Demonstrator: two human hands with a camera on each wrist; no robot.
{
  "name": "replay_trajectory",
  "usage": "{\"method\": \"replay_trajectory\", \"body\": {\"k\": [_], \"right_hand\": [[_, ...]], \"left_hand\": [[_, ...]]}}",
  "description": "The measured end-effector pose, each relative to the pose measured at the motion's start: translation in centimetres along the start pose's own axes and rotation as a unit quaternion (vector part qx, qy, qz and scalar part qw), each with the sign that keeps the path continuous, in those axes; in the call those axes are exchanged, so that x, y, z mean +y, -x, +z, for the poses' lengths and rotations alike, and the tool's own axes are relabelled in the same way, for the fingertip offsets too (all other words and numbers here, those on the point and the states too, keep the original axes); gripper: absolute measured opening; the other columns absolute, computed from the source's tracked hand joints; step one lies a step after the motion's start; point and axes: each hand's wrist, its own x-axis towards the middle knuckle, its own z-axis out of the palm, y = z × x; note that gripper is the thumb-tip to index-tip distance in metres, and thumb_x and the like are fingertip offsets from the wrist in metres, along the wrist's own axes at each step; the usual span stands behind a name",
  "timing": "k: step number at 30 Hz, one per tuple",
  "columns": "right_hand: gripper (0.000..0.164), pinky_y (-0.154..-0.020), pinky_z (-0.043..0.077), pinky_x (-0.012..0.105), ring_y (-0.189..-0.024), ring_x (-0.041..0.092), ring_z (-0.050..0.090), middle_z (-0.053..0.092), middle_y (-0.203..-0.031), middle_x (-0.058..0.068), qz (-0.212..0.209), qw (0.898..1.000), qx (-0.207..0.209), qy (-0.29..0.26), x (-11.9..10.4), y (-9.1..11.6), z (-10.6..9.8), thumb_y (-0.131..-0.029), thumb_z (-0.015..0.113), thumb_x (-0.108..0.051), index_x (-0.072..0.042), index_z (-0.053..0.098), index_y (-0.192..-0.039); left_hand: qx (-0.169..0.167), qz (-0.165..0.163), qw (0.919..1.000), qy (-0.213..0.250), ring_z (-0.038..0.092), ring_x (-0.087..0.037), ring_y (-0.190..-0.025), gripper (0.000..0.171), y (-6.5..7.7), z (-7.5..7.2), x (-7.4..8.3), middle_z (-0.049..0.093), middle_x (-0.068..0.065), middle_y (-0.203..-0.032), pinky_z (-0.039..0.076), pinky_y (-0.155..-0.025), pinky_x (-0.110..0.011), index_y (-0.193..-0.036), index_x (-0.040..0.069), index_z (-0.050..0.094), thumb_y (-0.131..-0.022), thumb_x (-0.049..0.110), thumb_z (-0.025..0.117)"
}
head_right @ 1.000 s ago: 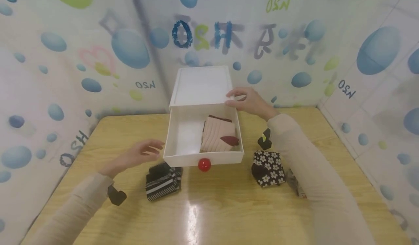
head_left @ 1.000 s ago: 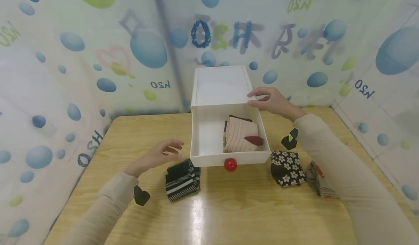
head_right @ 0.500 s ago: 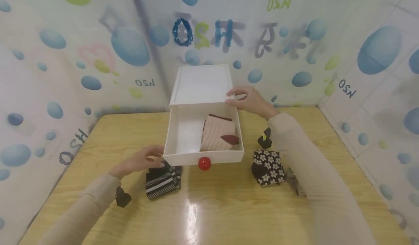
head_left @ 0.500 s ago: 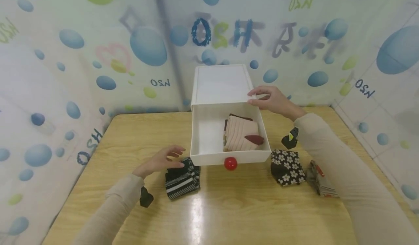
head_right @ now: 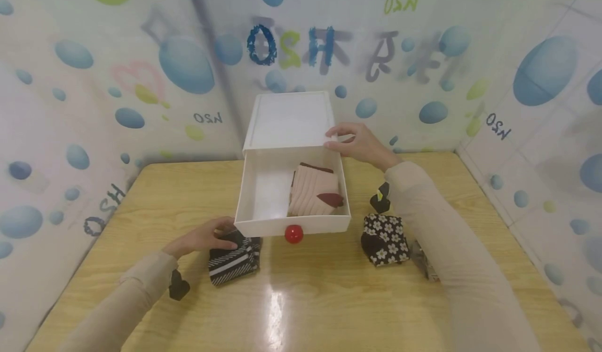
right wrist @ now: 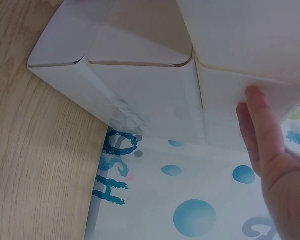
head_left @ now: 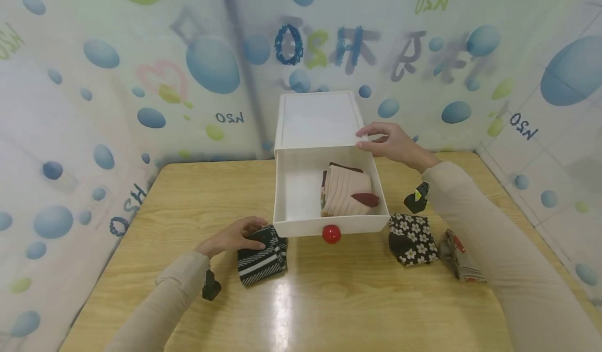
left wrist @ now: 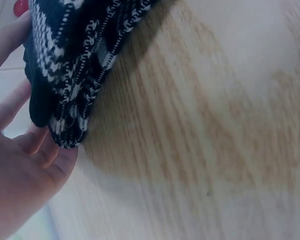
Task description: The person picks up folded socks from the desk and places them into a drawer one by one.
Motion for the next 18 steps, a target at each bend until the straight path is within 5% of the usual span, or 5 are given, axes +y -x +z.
{"method": "replay_trajectory", "body": {"k": [18], "right_hand": [[0.038, -0.08, 0.048, 0.043, -0.104, 0.034, 0.051, 0.04, -0.128, 0.014, 0.002, 1.0, 0.001, -0.004, -0.38, 0.07, 0.18, -0.084, 0.061, -0.021, -0.002, 0.053, -0.116]], "left_hand": [[0.014, -0.022, 0.9991, -0.034, 0.046, -0.038, -0.109, 0.058, 0.06, 0.12, -0.04, 0.05, -0.023, -0.117, 0.035, -0.093, -0.052, -0.122, -0.001, 0.044, -0.075, 0.02, 0.071]]}}
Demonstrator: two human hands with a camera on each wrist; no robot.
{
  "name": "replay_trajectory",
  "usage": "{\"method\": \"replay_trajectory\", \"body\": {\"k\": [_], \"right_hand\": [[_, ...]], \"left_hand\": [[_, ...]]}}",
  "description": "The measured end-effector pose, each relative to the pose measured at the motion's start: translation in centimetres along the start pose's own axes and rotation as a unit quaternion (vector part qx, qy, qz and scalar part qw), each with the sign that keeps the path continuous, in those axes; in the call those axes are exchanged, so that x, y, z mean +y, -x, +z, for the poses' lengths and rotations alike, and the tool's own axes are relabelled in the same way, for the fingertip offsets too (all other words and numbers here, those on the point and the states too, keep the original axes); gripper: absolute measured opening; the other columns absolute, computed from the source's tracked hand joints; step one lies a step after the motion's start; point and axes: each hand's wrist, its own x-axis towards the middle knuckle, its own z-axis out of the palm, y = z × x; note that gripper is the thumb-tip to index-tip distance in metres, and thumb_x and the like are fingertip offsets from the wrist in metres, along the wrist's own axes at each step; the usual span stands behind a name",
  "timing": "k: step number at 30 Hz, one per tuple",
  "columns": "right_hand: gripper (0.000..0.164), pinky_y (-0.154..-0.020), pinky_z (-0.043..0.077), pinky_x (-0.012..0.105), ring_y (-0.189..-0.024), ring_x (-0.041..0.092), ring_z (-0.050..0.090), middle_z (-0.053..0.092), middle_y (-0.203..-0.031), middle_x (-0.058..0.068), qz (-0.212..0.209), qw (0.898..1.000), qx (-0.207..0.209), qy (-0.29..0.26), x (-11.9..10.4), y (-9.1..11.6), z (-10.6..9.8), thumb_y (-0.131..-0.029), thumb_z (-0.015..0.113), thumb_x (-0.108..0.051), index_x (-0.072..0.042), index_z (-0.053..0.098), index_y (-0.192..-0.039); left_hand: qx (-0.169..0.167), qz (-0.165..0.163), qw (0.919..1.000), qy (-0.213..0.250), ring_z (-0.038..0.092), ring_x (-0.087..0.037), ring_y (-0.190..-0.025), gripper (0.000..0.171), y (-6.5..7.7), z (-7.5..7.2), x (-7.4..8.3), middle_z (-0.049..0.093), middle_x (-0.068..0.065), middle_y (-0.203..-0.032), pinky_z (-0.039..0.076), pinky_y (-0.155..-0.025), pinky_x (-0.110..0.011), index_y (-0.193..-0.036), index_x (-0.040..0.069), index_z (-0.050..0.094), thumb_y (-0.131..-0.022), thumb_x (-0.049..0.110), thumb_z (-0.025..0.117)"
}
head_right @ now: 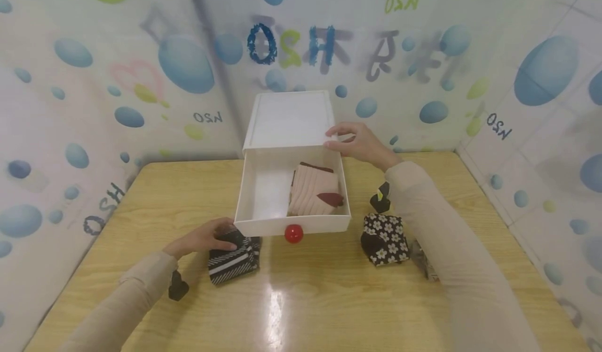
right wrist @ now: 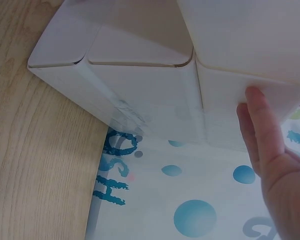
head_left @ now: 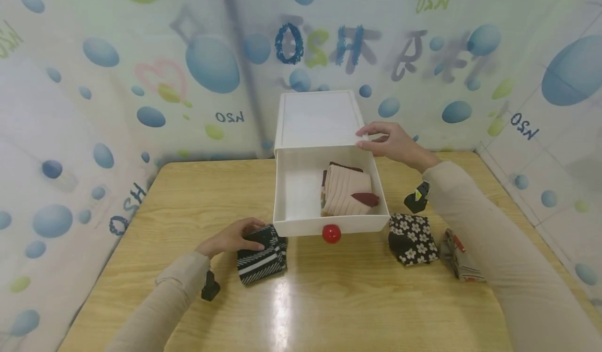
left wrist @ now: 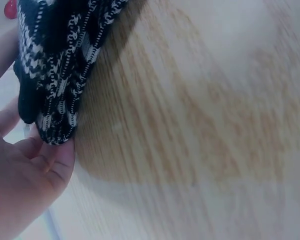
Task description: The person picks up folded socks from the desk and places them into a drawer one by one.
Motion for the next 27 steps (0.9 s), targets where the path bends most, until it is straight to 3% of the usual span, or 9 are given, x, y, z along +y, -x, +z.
{"method": "replay_trajectory", "body": {"k": [6, 13, 18, 27], "right_hand": [[0.038, -0.08, 0.049, 0.043, -0.104, 0.033, 0.052, 0.04, -0.127, 0.013, -0.005, 1.0, 0.0, -0.001, 0.02, 0.01, 0.03, -0.084, 0.062, -0.022, -0.003, 0.053, -0.116], [0.038, -0.079, 0.049, 0.04, -0.103, 0.033, 0.052, 0.041, -0.126, 0.013, 0.001, 1.0, 0.007, 0.006, 0.08, -0.14, 0.13, -0.084, 0.062, -0.023, -0.003, 0.054, -0.115], [0.038, -0.078, 0.05, 0.038, -0.103, 0.033, 0.052, 0.041, -0.127, 0.013, 0.003, 1.0, 0.011, 0.008, 0.14, -0.13, 0.2, -0.083, 0.062, -0.024, -0.003, 0.054, -0.114], [0.038, -0.078, 0.05, 0.038, -0.103, 0.032, 0.052, 0.042, -0.126, 0.012, 0.002, 1.0, 0.009, 0.006, 0.15, -0.02, 0.13, -0.084, 0.062, -0.024, -0.004, 0.054, -0.115]], "left_hand": [[0.005, -0.004, 1.0, -0.004, 0.051, -0.034, -0.103, 0.059, -0.13, 0.0, 0.02, 0.053, -0.023, -0.113, 0.04, -0.089, -0.047, -0.12, -0.002, 0.045, -0.073, 0.02, 0.073], [0.025, -0.024, 0.9984, -0.045, 0.056, -0.02, -0.09, 0.05, -0.16, 0.12, 0.2, 0.06, -0.009, -0.1, 0.045, -0.082, -0.037, -0.111, -0.002, 0.056, -0.072, 0.024, 0.074], [0.04, -0.03, 0.9971, -0.057, 0.055, -0.017, -0.087, 0.046, -0.12, 0.21, 0.3, 0.061, -0.005, -0.095, 0.045, -0.081, -0.036, -0.106, 0.0, 0.058, -0.07, 0.024, 0.075], [0.033, -0.016, 0.9993, -0.01, 0.054, -0.019, -0.087, 0.04, 0.41, 0.36, 0.3, 0.058, -0.007, -0.097, 0.045, -0.079, -0.035, -0.103, 0.003, 0.054, -0.073, 0.022, 0.073]]}}
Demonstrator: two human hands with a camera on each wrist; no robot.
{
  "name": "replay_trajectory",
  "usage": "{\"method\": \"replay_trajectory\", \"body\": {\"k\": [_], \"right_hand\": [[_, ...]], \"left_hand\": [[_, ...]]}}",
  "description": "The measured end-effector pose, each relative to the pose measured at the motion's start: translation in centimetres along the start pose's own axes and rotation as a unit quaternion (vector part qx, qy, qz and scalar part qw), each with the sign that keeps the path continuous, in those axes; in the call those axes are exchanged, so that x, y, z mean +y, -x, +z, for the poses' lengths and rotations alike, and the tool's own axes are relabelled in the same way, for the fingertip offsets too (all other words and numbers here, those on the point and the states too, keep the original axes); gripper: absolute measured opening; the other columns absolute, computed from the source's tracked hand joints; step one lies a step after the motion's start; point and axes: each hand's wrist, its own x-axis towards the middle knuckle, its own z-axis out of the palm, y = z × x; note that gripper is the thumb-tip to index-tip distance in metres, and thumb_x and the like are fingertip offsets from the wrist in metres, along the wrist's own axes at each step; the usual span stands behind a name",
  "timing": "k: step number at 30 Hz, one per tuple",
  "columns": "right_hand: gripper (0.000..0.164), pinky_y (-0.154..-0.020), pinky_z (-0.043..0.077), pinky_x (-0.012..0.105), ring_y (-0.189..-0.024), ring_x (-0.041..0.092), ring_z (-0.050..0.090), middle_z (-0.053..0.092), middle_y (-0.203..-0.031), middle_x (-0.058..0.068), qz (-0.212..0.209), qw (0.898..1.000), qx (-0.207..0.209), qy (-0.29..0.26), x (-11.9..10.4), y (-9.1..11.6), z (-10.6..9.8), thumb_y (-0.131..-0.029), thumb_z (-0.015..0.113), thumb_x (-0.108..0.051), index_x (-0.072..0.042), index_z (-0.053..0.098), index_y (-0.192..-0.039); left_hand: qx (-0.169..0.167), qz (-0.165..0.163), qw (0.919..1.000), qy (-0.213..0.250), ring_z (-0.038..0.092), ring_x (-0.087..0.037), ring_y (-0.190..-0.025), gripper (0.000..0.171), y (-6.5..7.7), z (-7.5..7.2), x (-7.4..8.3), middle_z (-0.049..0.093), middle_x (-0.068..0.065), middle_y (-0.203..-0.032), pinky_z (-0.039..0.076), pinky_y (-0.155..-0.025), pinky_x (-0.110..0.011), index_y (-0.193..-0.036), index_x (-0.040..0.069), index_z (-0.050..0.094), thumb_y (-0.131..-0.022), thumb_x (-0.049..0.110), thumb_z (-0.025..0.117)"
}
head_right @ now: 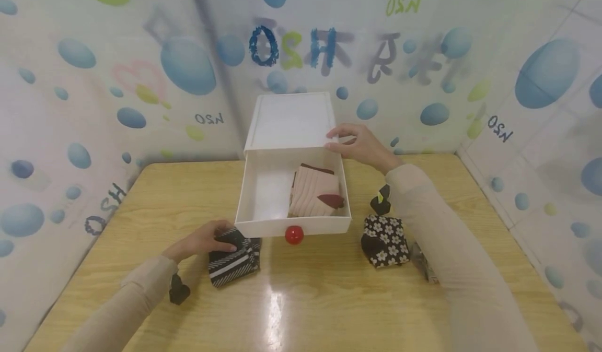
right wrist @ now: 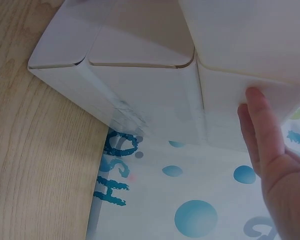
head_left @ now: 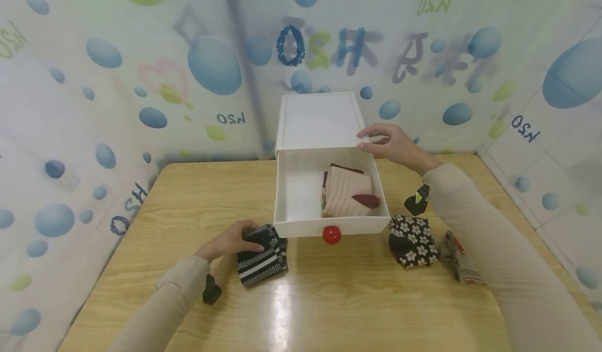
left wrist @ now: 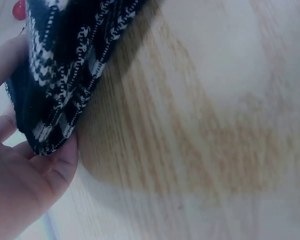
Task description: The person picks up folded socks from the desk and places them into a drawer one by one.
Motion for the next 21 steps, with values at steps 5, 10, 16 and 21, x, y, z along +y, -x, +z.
{"method": "replay_trajectory", "body": {"k": [5, 10, 16, 21], "right_hand": [[0.037, -0.078, 0.05, 0.038, -0.102, 0.031, 0.053, 0.043, -0.125, 0.011, -0.004, 1.0, 0.001, -0.003, 0.3, 0.0, 0.0, -0.083, 0.062, -0.024, -0.004, 0.054, -0.114], [0.038, -0.078, 0.05, 0.038, -0.102, 0.031, 0.053, 0.042, -0.125, 0.011, -0.007, 1.0, 0.0, -0.002, 0.4, 0.1, 0.0, -0.083, 0.062, -0.026, -0.004, 0.054, -0.114], [0.038, -0.078, 0.05, 0.038, -0.102, 0.031, 0.053, 0.042, -0.126, 0.011, -0.006, 1.0, -0.001, -0.002, 0.3, 0.2, -0.1, -0.084, 0.062, -0.026, -0.004, 0.054, -0.114], [0.039, -0.078, 0.05, 0.039, -0.102, 0.031, 0.052, 0.042, -0.126, 0.011, -0.007, 1.0, 0.0, -0.002, 0.3, 0.1, 0.0, -0.083, 0.062, -0.026, -0.004, 0.054, -0.114]], "left_hand": [[-0.014, 0.008, 0.9997, 0.02, 0.055, -0.019, -0.087, 0.038, 0.1, 0.0, -0.2, 0.059, -0.008, -0.097, 0.045, -0.078, -0.035, -0.103, 0.005, 0.051, -0.075, 0.021, 0.071], [-0.011, 0.016, 0.9998, 0.007, 0.053, -0.024, -0.092, 0.035, 0.3, -0.1, 0.0, 0.057, -0.009, -0.1, 0.045, -0.078, -0.039, -0.103, 0.006, 0.051, -0.076, 0.019, 0.069], [-0.003, 0.013, 0.9998, 0.011, 0.05, -0.027, -0.097, 0.035, 0.6, -0.2, 0.2, 0.056, -0.01, -0.104, 0.043, -0.082, -0.042, -0.106, 0.005, 0.053, -0.076, 0.017, 0.068], [0.008, -0.006, 0.9996, 0.026, 0.046, -0.031, -0.105, 0.037, 1.0, -0.2, 0.3, 0.051, -0.013, -0.112, 0.044, -0.082, -0.042, -0.108, 0.008, 0.054, -0.076, 0.019, 0.068]]}}
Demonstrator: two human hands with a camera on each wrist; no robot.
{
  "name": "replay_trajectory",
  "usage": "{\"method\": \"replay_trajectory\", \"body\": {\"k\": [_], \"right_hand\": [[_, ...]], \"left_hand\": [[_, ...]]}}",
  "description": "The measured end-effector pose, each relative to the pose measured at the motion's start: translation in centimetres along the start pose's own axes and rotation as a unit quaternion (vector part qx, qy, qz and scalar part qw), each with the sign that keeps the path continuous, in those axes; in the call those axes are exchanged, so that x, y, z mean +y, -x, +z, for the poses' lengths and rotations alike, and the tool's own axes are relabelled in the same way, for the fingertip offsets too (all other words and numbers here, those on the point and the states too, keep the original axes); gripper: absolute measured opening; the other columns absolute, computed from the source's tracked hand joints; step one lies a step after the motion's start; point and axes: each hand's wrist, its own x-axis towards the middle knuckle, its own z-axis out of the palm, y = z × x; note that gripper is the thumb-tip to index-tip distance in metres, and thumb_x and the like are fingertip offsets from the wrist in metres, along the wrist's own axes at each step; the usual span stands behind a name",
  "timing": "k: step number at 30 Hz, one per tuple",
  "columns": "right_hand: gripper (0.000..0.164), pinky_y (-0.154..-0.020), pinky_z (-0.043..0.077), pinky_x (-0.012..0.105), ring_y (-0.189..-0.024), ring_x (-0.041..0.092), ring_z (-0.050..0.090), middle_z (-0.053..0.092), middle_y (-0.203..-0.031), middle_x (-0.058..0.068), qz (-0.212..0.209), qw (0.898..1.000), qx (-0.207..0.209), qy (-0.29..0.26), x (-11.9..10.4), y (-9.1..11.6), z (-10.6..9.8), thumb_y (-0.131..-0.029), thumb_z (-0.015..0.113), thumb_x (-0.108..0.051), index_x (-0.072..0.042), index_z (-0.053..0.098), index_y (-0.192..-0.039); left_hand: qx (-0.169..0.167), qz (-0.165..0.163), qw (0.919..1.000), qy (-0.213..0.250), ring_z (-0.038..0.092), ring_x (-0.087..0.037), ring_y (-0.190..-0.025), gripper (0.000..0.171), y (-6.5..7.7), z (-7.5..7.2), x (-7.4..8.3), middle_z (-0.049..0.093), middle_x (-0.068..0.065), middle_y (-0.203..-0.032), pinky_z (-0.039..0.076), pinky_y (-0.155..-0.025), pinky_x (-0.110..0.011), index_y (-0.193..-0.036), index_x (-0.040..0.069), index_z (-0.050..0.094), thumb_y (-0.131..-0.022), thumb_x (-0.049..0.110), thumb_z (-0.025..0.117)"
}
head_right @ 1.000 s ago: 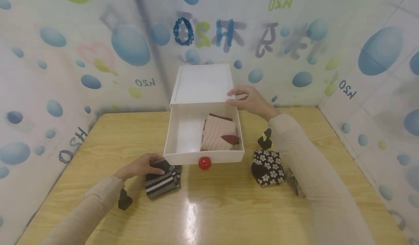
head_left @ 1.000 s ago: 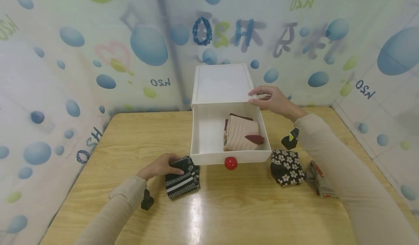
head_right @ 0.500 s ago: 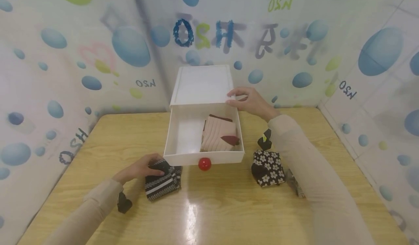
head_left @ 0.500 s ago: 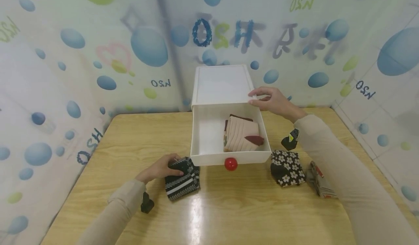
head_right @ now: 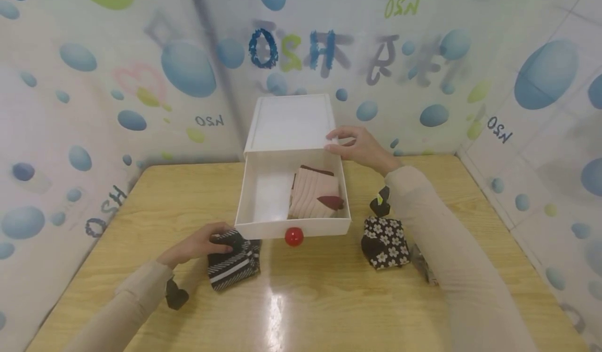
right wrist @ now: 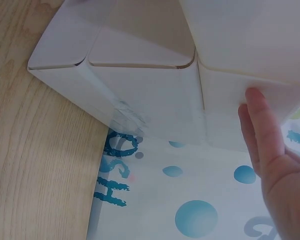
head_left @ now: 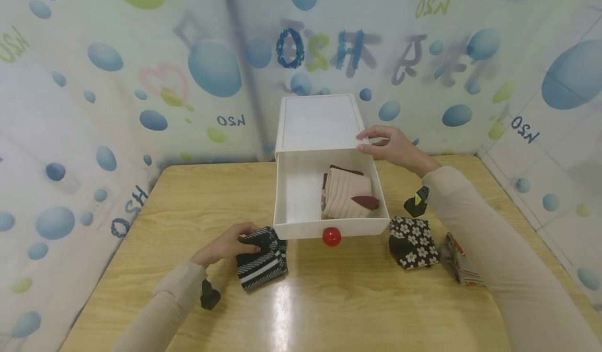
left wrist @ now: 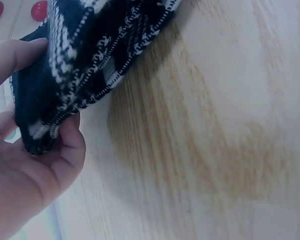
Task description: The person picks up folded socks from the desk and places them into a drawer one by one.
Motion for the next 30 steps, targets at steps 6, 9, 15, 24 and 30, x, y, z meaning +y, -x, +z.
{"method": "replay_trajectory", "body": {"k": [6, 9, 15, 24, 30], "right_hand": [[0.038, -0.077, 0.05, 0.038, -0.102, 0.029, 0.053, 0.043, -0.124, 0.009, -0.003, 1.0, 0.001, -0.003, 0.0, 0.0, 0.0, -0.083, 0.062, -0.026, -0.006, 0.055, -0.114], [0.037, -0.077, 0.05, 0.038, -0.101, 0.028, 0.054, 0.045, -0.124, 0.007, -0.003, 1.0, 0.002, -0.003, 0.1, 0.0, 0.0, -0.083, 0.063, -0.026, -0.006, 0.055, -0.113], [0.037, -0.078, 0.05, 0.04, -0.101, 0.031, 0.053, 0.045, -0.124, 0.01, -0.008, 1.0, 0.003, 0.003, 0.1, 0.1, 0.0, -0.084, 0.062, -0.025, -0.005, 0.055, -0.113], [0.036, -0.078, 0.05, 0.041, -0.102, 0.033, 0.052, 0.044, -0.125, 0.012, -0.005, 1.0, 0.004, -0.001, -0.2, 0.2, 0.1, -0.085, 0.061, -0.021, -0.003, 0.054, -0.115], [0.037, -0.078, 0.05, 0.041, -0.101, 0.032, 0.053, 0.044, -0.125, 0.012, -0.001, 1.0, 0.003, -0.01, -0.3, 0.2, 0.1, -0.084, 0.061, -0.021, -0.003, 0.054, -0.115]], "left_hand": [[0.003, -0.001, 0.9998, 0.017, 0.044, -0.035, -0.107, 0.036, 0.4, -0.1, 0.2, 0.049, -0.014, -0.115, 0.046, -0.079, -0.041, -0.108, 0.008, 0.052, -0.077, 0.017, 0.068], [0.002, 0.007, 0.9998, 0.02, 0.045, -0.034, -0.106, 0.034, 0.6, -0.2, 0.4, 0.049, -0.013, -0.114, 0.046, -0.077, -0.04, -0.105, 0.008, 0.052, -0.077, 0.016, 0.068], [0.004, 0.012, 0.9994, 0.032, 0.048, -0.032, -0.101, 0.033, 0.8, -0.2, 0.5, 0.05, -0.014, -0.11, 0.049, -0.072, -0.035, -0.103, 0.007, 0.052, -0.076, 0.016, 0.069], [0.023, 0.012, 0.9988, 0.042, 0.054, -0.029, -0.093, 0.037, 1.3, -0.2, 1.0, 0.051, -0.016, -0.108, 0.051, -0.069, -0.033, -0.104, 0.005, 0.054, -0.074, 0.017, 0.071], [0.028, 0.028, 0.9984, 0.041, 0.054, -0.024, -0.09, 0.036, 1.6, -0.2, 1.1, 0.053, -0.013, -0.103, 0.05, -0.072, -0.032, -0.103, 0.004, 0.055, -0.073, 0.016, 0.072]]}}
